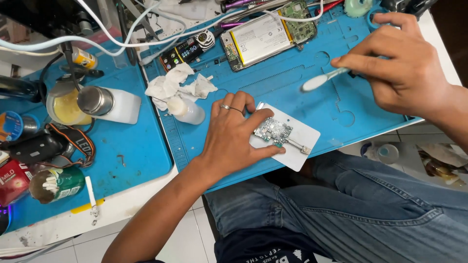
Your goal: The person uses a toothbrush to scrub a small circuit board placed on a white card on a blue workbench. The person repeatedly brushes the surface of the board, focusing on different areas, and briefly lifts the board to inspect it before continuing to scrub.
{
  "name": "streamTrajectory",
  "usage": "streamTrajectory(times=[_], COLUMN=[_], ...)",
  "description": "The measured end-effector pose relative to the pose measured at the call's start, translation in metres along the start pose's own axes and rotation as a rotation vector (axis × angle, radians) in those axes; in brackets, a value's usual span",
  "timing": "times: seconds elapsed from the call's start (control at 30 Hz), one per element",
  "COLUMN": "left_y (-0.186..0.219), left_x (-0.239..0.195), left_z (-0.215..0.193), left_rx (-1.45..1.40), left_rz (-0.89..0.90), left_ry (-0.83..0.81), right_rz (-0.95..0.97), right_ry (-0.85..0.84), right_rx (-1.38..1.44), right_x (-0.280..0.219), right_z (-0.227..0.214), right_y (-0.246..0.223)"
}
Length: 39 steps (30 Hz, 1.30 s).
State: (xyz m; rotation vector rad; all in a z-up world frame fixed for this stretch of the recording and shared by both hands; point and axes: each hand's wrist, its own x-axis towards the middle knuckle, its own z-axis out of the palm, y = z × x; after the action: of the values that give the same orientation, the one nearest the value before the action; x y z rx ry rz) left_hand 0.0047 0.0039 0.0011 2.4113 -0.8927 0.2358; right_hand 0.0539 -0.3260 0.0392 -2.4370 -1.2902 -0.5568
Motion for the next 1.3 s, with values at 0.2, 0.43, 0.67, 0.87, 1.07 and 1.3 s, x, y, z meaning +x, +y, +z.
streamTrajectory(times=[0.2,0.43,0.67,0.87,1.07,1.3], left_y=[0.005,0.004,0.006,0.006,0.008,0.006], left_x=[0.001,0.0,0.0,0.0,0.002,0.002], left_z=[-0.005,-0.007,-0.005,-0.006,-0.006,-0.004], left_rx=[0.017,0.08,0.071,0.065,0.074,0.057], left_rz=[0.121,0.097,0.123,0.129,0.056,0.001], left_ry=[0.177,0.297,0.294,0.288,0.293,0.259], right_rz=[0.045,0.058,0.016,0.022,0.072,0.29], right_ry=[0.027,0.01,-0.011,-0.041,-0.09,-0.171], right_rx=[0.084,0.111,0.116,0.118,0.078,0.075], right_x=[-0.001,-0.001,-0.008,-0.019,-0.031,-0.011], right_z=[-0.003,0.001,0.011,0.02,0.024,0.006], right_y=[-0.006,-0.015,-0.017,-0.011,-0.009,-0.043])
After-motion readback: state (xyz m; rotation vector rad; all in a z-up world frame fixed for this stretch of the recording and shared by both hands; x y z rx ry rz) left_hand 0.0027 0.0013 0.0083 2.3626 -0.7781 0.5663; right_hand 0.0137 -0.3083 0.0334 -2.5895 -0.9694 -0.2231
